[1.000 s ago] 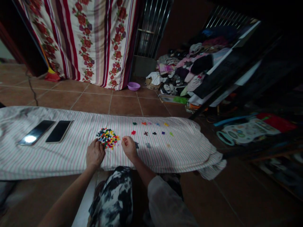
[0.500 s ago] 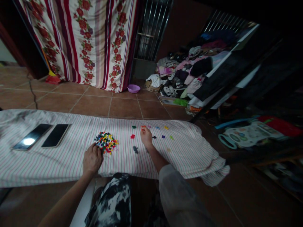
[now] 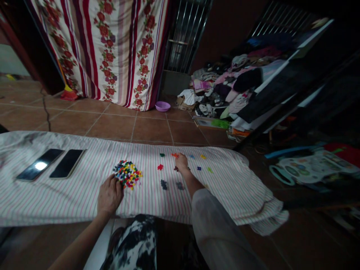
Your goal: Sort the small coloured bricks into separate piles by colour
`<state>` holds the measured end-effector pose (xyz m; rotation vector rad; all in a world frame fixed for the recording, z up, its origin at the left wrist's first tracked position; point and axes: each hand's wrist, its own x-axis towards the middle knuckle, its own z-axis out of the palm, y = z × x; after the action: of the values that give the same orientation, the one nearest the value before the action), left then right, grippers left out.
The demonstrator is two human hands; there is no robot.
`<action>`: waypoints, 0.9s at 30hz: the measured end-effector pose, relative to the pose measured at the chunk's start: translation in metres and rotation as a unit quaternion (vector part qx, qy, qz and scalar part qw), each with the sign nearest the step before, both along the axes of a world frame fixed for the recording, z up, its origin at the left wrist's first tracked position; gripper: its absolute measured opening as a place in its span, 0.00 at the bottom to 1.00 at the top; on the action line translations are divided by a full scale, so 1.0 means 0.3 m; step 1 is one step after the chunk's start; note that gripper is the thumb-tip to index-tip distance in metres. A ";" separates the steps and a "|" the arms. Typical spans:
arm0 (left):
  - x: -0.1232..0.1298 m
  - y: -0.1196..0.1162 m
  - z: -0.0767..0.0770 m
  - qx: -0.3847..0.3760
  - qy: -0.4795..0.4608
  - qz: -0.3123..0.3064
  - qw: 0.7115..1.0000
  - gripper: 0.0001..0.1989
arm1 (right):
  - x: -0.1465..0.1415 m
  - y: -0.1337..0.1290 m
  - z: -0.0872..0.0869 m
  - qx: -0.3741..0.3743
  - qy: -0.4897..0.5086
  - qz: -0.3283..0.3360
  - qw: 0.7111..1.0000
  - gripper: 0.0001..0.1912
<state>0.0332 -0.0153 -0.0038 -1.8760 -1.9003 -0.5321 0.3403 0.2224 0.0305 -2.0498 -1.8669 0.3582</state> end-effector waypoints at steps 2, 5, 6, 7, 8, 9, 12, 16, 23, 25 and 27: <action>0.000 -0.002 0.002 -0.002 0.005 -0.001 1.000 0.09 | -0.001 0.003 -0.006 0.001 -0.001 0.006 1.000 0.19; 0.002 -0.003 0.006 -0.004 0.012 0.000 1.000 0.09 | 0.002 0.006 -0.005 0.004 -0.013 0.018 1.000 0.16; 0.003 -0.003 0.008 -0.004 0.014 0.001 1.000 0.09 | 0.002 0.007 -0.003 0.004 -0.020 0.022 1.000 0.15; 0.003 -0.003 0.010 -0.004 0.016 0.001 1.000 0.09 | 0.002 0.008 0.001 0.003 -0.028 0.025 0.999 0.14; 0.003 -0.003 0.012 -0.004 0.017 0.000 1.000 0.09 | 0.001 0.010 0.005 0.001 -0.035 0.027 0.999 0.14; 0.004 -0.003 0.014 -0.004 0.017 0.000 1.000 0.09 | -0.001 0.012 0.010 -0.001 -0.040 0.029 0.999 0.14; 0.005 -0.002 0.017 -0.003 0.015 -0.003 1.000 0.09 | -0.014 0.021 0.025 -0.015 -0.052 0.035 0.998 0.16; 0.006 -0.002 0.014 -0.001 -0.001 -0.004 1.000 0.09 | -0.039 0.032 0.038 -0.036 -0.071 0.041 0.996 0.16; 0.009 -0.003 0.012 0.006 -0.021 -0.006 1.000 0.07 | -0.059 0.025 0.029 -0.009 -0.091 0.057 0.994 0.13; 0.008 -0.002 0.012 0.006 -0.013 -0.005 1.000 0.07 | -0.062 0.018 0.027 -0.001 -0.097 0.070 0.993 0.13; 0.007 -0.002 0.012 0.005 -0.006 -0.005 1.000 0.07 | -0.067 0.010 0.028 0.000 -0.099 0.080 0.992 0.13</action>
<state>0.0354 -0.0159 -0.0003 -1.8810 -1.8931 -0.5562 0.3203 0.2254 0.0389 -2.0054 -2.1555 0.2004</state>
